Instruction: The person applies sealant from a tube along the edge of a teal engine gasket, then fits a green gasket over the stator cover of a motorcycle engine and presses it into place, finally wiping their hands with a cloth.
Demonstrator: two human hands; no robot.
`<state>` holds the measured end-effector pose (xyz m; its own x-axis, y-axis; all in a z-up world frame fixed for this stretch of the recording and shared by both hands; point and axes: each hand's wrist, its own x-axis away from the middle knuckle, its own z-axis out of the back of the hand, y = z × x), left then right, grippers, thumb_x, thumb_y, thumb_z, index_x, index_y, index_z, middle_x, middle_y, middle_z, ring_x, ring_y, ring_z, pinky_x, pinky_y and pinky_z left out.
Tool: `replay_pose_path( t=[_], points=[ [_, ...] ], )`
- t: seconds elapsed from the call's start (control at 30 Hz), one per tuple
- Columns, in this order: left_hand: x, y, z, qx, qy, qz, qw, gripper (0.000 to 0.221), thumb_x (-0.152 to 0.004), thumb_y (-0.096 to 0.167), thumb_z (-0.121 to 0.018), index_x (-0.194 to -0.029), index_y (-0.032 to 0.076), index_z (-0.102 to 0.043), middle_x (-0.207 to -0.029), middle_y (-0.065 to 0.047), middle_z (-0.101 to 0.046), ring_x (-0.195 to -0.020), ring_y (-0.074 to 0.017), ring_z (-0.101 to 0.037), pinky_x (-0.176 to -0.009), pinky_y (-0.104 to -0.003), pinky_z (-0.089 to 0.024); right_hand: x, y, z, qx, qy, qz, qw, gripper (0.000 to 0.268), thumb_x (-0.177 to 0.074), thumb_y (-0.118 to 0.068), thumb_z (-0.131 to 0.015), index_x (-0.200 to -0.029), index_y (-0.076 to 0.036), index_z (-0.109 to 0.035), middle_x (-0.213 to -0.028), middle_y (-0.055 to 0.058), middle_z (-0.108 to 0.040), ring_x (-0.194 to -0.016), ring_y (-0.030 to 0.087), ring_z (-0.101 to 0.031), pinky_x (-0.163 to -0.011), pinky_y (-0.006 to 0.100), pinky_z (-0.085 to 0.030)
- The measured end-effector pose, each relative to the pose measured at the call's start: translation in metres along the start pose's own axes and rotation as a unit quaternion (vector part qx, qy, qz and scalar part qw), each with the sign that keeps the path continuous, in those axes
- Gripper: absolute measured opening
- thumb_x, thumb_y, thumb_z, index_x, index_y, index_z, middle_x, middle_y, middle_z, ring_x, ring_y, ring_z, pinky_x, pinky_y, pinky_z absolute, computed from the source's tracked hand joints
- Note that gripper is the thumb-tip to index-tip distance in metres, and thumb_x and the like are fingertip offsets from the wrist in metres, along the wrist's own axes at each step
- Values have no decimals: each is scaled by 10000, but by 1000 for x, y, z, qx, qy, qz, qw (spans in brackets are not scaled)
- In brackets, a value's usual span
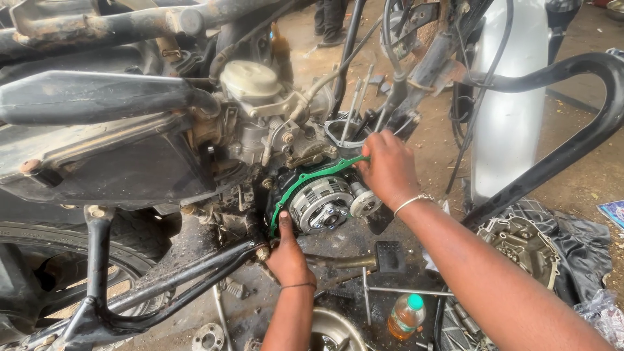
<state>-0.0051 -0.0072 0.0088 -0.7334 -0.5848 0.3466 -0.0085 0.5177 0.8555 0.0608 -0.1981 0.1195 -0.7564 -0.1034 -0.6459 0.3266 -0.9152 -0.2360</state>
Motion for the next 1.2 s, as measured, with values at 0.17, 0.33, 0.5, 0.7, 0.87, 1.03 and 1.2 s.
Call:
replay_pose_path(
  t=[0.17,0.33,0.5,0.7,0.87,1.03,1.2],
  points=[
    [37,16,-5,-157,45,133,978,832,-968,609,-647,-1290,-157,-599,-1216,-386,-656,-974,-422,-677,-923,-453,-523,-3,-5,0,23,-32,38,999,305,-792,-205,-843,-898,-127,-567,-981,37,-567,-958,217,-581,-862,405,-425],
    [88,7,6,-383,40,-469,795,733,-943,330,-717,-1386,-207,-483,-1299,-407,-534,-1136,-524,-538,-982,-550,-485,-4,-6,5,-18,-43,102,994,263,-789,-294,-841,-857,-154,-629,-981,-4,-569,-997,198,-557,-897,403,-379],
    [79,83,-27,-329,-140,-531,768,293,-951,236,-664,-1104,-12,-639,-1075,-201,-668,-1016,-371,-667,-883,-470,-538,-2,-5,8,-23,-38,124,991,251,-765,-302,-845,-860,-164,-659,-980,-2,-569,-1026,206,-544,-915,423,-358],
    [25,108,-47,-442,-157,-602,647,214,-854,248,-781,-964,81,-705,-963,-124,-685,-868,-349,-673,-761,-469,-543,0,-7,9,-8,-20,131,991,166,-784,-162,-811,-895,-182,-689,-988,-14,-569,-1057,199,-540,-935,423,-349],
    [14,105,-50,-418,-170,-581,678,199,-812,257,-817,-931,115,-745,-942,-107,-669,-850,-334,-674,-743,-449,-546,6,-2,3,-27,-25,124,992,171,-779,-161,-812,-889,-170,-682,-1020,9,-568,-1058,214,-542,-913,415,-361],
    [6,103,-55,-403,-190,-564,695,208,-790,219,-835,-948,110,-757,-933,-112,-654,-829,-327,-673,-724,-438,-543,5,1,6,-3,34,154,987,220,-828,-169,-798,-1018,-140,-689,-1100,18,-595,-1060,231,-564,-865,424,-388],
    [10,102,-58,-401,-176,-576,691,199,-781,210,-842,-927,106,-755,-919,-103,-656,-826,-321,-671,-723,-437,-543,6,3,2,-6,55,165,985,219,-828,-183,-799,-1012,-130,-692,-1086,16,-601,-1047,232,-565,-868,422,-392]
  ],
)
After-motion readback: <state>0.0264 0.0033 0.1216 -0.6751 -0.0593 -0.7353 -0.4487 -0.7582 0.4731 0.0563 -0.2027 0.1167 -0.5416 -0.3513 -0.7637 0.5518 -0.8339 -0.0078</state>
